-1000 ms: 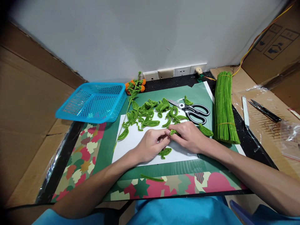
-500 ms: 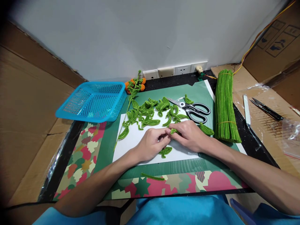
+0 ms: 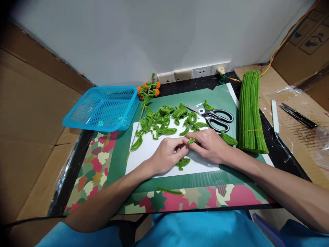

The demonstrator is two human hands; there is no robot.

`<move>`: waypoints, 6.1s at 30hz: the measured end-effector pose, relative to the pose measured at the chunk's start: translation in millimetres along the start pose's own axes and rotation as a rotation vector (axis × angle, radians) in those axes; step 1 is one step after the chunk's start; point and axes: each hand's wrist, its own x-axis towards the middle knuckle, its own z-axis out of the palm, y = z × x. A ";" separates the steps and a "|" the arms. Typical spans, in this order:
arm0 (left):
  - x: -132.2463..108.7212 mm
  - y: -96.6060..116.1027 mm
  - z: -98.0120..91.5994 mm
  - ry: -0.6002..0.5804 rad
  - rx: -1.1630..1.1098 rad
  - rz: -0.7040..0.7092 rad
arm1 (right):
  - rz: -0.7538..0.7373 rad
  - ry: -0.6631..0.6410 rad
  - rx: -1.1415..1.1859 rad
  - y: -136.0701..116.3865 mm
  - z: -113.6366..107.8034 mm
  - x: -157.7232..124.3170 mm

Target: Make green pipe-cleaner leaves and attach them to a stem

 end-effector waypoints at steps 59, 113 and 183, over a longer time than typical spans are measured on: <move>-0.2 3.2 2.5 -0.022 0.016 0.013 | 0.008 0.010 -0.046 2.3 -2.2 -6.4; -1.1 4.4 -0.3 -0.004 0.045 0.015 | -0.029 0.014 -0.042 0.8 -1.5 -3.3; -1.4 3.2 1.8 -0.011 0.039 0.021 | -0.031 0.038 -0.053 2.3 1.0 -7.3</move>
